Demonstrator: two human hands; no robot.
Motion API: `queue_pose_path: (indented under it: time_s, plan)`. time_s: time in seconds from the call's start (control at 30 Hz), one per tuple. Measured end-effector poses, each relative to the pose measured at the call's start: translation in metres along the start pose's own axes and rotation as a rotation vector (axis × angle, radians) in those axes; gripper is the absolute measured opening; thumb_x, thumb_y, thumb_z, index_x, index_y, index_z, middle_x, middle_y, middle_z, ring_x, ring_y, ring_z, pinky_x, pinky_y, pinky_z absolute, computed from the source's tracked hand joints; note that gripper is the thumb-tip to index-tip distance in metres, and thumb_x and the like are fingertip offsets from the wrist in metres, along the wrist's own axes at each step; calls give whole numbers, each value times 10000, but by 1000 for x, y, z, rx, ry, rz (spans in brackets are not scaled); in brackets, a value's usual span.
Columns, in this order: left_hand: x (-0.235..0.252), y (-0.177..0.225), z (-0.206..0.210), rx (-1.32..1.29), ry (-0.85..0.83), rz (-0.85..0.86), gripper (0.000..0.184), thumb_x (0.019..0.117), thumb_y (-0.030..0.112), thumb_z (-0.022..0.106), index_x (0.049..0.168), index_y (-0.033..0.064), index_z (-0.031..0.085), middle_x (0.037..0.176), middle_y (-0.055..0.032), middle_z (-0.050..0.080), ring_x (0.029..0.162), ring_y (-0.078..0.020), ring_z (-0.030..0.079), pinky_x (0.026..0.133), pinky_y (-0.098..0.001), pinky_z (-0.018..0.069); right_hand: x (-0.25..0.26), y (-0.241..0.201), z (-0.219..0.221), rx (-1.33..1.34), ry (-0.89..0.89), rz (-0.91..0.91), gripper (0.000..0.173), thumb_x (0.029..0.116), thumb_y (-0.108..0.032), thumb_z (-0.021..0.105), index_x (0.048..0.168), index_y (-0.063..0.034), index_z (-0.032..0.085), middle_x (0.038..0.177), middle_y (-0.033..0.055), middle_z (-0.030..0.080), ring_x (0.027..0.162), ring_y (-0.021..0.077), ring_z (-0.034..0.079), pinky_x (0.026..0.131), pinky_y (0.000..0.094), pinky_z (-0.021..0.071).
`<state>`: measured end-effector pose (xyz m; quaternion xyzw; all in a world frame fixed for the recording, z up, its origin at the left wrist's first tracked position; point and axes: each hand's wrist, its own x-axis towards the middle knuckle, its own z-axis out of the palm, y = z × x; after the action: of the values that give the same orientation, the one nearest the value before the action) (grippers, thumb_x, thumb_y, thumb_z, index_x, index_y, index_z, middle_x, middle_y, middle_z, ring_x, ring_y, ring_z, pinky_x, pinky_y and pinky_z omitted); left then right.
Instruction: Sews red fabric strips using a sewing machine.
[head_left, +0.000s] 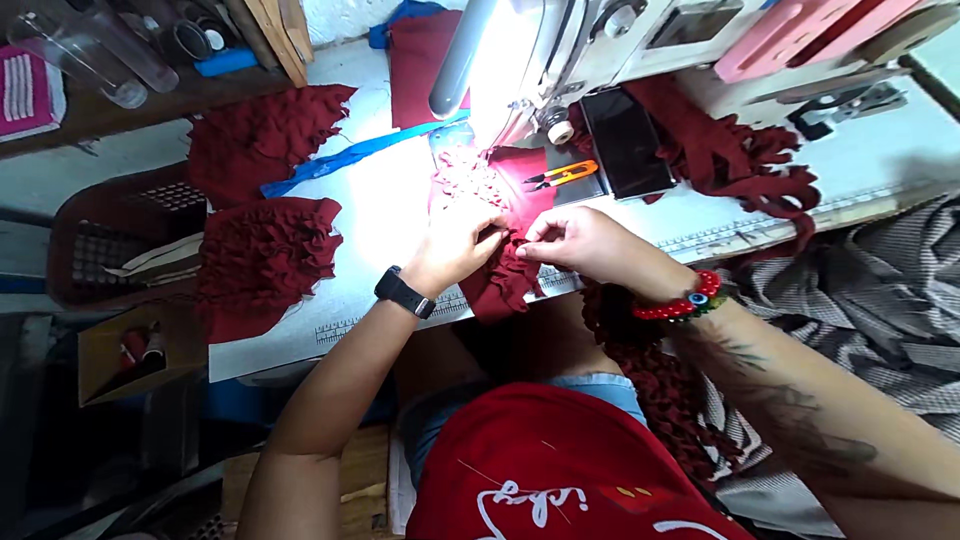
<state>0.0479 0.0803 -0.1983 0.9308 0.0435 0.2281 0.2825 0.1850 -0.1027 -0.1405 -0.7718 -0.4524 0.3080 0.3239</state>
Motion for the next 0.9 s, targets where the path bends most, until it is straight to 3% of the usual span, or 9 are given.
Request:
queue_pose_path:
  time_s: [0.17, 0.3, 0.37, 0.4, 0.47, 0.53, 0.6, 0.73, 0.9]
  plan:
    - [-1, 1, 1, 0, 9, -28, 170, 988, 208, 643, 1038, 133, 786, 1007, -38, 743, 1059, -174, 666, 1046, -492, 403, 6, 3, 2, -104, 53, -89, 130, 916, -128, 763, 892, -107, 637, 761, 71, 646, 644, 192, 608, 568, 393, 490]
    - [-1, 3, 1, -4, 23, -24, 155, 983, 200, 652, 1024, 132, 785, 977, -36, 743, 1026, -173, 671, 1024, -499, 401, 18, -5, 1, 81, -40, 37, 300, 873, -92, 812, 1098, -53, 617, 717, 32, 601, 567, 111, 565, 519, 265, 495]
    - [-1, 3, 1, -9, 34, -23, 149, 974, 176, 654, 1022, 125, 785, 992, -44, 744, 1034, -178, 669, 1014, -500, 403, 20, -9, -2, 187, -94, 109, 289, 942, -178, 755, 1171, -54, 631, 686, 29, 606, 527, 98, 555, 487, 244, 490]
    - [-2, 4, 1, -7, 41, -22, 151, 970, 175, 655, 1021, 122, 786, 987, -48, 742, 1027, -183, 668, 1005, -498, 406, 21, -10, -3, 206, -99, 109, 228, 999, -252, 682, 1125, -64, 658, 683, 20, 609, 526, 85, 552, 481, 235, 481]
    - [-2, 3, 2, -6, 40, -29, 156, 983, 192, 650, 1017, 121, 785, 972, -42, 741, 1016, -182, 668, 1019, -496, 400, 24, -9, -4, 157, -77, 98, 353, 1077, -376, 513, 899, -106, 656, 647, -1, 537, 522, 74, 475, 479, 238, 386]
    - [-2, 3, 2, -13, 34, -37, 166, 990, 197, 640, 1021, 125, 786, 971, -37, 742, 1017, -178, 665, 1024, -495, 391, 26, -7, -3, 116, -65, 86, 402, 1079, -344, 519, 791, -110, 674, 619, -2, 556, 509, 70, 474, 471, 238, 365]
    - [-2, 3, 2, -18, 42, -38, 159, 986, 191, 644, 1017, 126, 786, 978, -37, 742, 1026, -179, 664, 1026, -497, 394, 27, -4, -4, 110, -81, 67, 301, 1047, -263, 600, 822, -104, 721, 662, 1, 621, 548, 66, 525, 497, 239, 401]
    - [-2, 2, 3, -31, 52, -48, 160, 986, 193, 644, 1019, 136, 790, 979, -24, 746, 1026, -169, 665, 1024, -489, 400, 28, -1, -2, 88, -24, 21, 238, 985, -212, 698, 777, -98, 683, 648, 14, 608, 535, 89, 528, 496, 256, 418]
    - [-2, 4, 2, -28, 43, -54, 156, 986, 195, 649, 1018, 135, 789, 985, -28, 750, 1022, -168, 671, 1016, -496, 402, 27, -7, 0, 150, -31, 123, 46, 974, -63, 680, 1001, -47, 714, 716, 43, 682, 561, 107, 614, 526, 256, 520]
